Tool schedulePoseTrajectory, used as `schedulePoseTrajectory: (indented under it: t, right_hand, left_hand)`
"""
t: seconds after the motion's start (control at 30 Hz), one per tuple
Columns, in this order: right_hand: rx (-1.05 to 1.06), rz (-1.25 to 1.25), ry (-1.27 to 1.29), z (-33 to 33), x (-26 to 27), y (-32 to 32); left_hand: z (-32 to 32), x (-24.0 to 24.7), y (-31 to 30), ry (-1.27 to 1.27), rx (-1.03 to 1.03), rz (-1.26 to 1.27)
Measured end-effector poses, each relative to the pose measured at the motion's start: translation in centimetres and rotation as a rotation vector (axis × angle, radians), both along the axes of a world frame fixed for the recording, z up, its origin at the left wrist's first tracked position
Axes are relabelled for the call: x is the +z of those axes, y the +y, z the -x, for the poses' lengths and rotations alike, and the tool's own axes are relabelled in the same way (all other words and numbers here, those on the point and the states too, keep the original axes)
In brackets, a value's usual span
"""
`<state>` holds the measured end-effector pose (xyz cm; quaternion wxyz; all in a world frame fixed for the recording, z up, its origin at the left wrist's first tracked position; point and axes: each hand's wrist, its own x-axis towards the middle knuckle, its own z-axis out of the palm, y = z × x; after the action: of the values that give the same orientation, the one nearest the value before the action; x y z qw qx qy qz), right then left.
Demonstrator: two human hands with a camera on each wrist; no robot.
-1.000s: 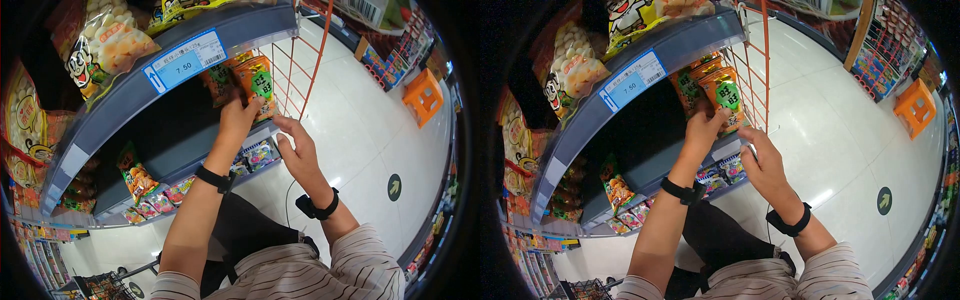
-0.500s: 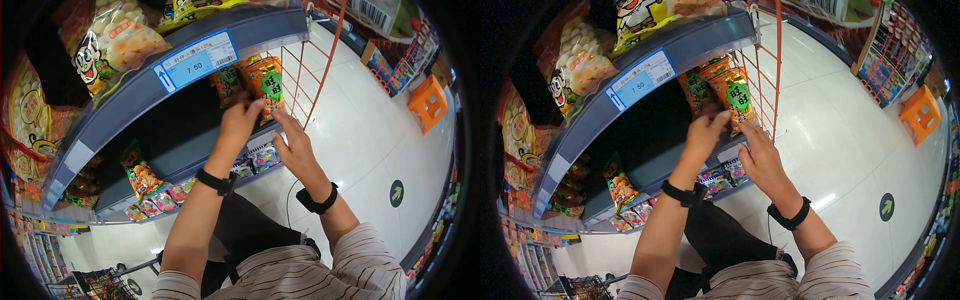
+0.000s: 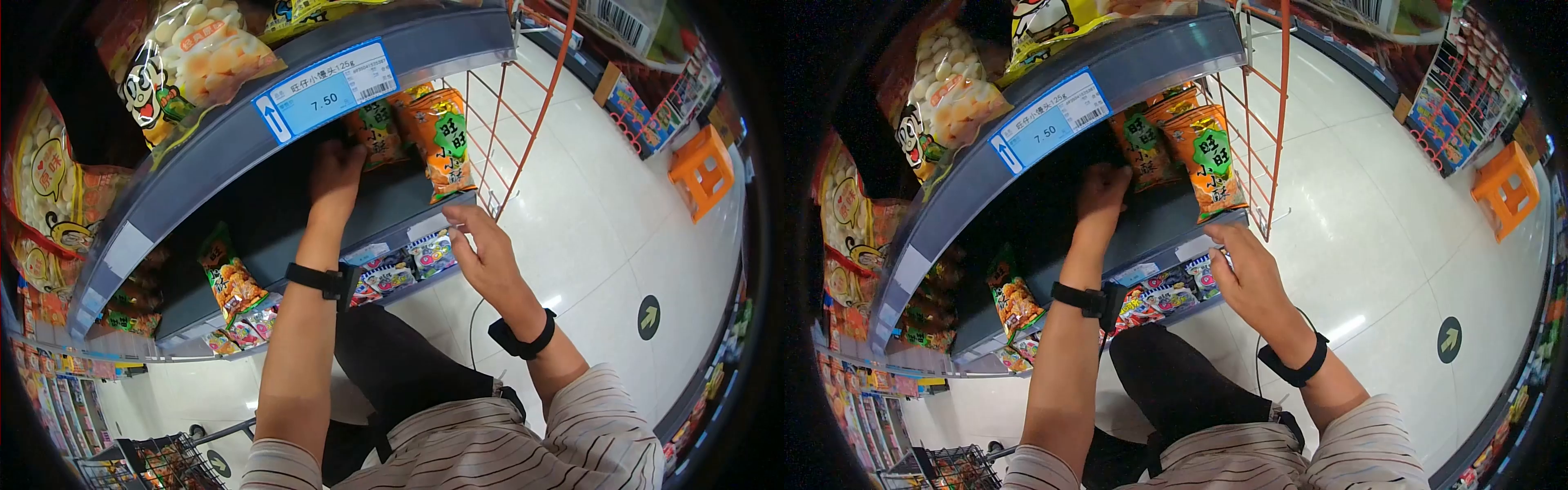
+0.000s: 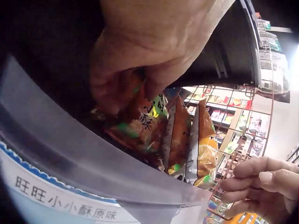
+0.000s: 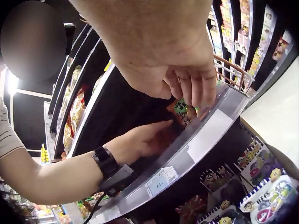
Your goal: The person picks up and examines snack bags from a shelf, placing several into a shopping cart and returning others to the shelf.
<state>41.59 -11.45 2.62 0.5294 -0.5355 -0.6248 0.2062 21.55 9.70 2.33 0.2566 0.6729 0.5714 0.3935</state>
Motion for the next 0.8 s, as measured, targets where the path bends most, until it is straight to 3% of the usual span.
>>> schedulePoseTrajectory:
  t: [0.17,0.27,0.33,0.43,0.6,0.8]
  right_hand:
    - [0.013,0.018,0.026,0.9,0.3,0.0]
    - [0.075,0.063,0.081,1.9,-0.5,0.2]
    - [0.118,0.102,0.087,2.7,-0.9,0.5]
    - [0.200,0.144,0.104,4.7,-0.9,0.7]
    - [0.397,0.252,0.179,9.0,0.1,1.4]
    - [0.668,0.407,0.346,16.5,1.8,4.7]
  left_hand:
    - [-0.5,-0.3,-0.5,-0.013,-0.091,-0.033]
    - [0.8,1.3,-6.4,-0.151,-0.061,-0.043]
    - [3.3,4.0,-10.5,-0.019,-0.059,0.038]
    - [7.4,3.3,-14.7,-0.190,-0.036,-0.124]
    - [15.8,4.3,-21.1,-0.221,0.258,-0.287]
    - [24.9,1.2,-21.5,-0.069,0.573,-0.315]
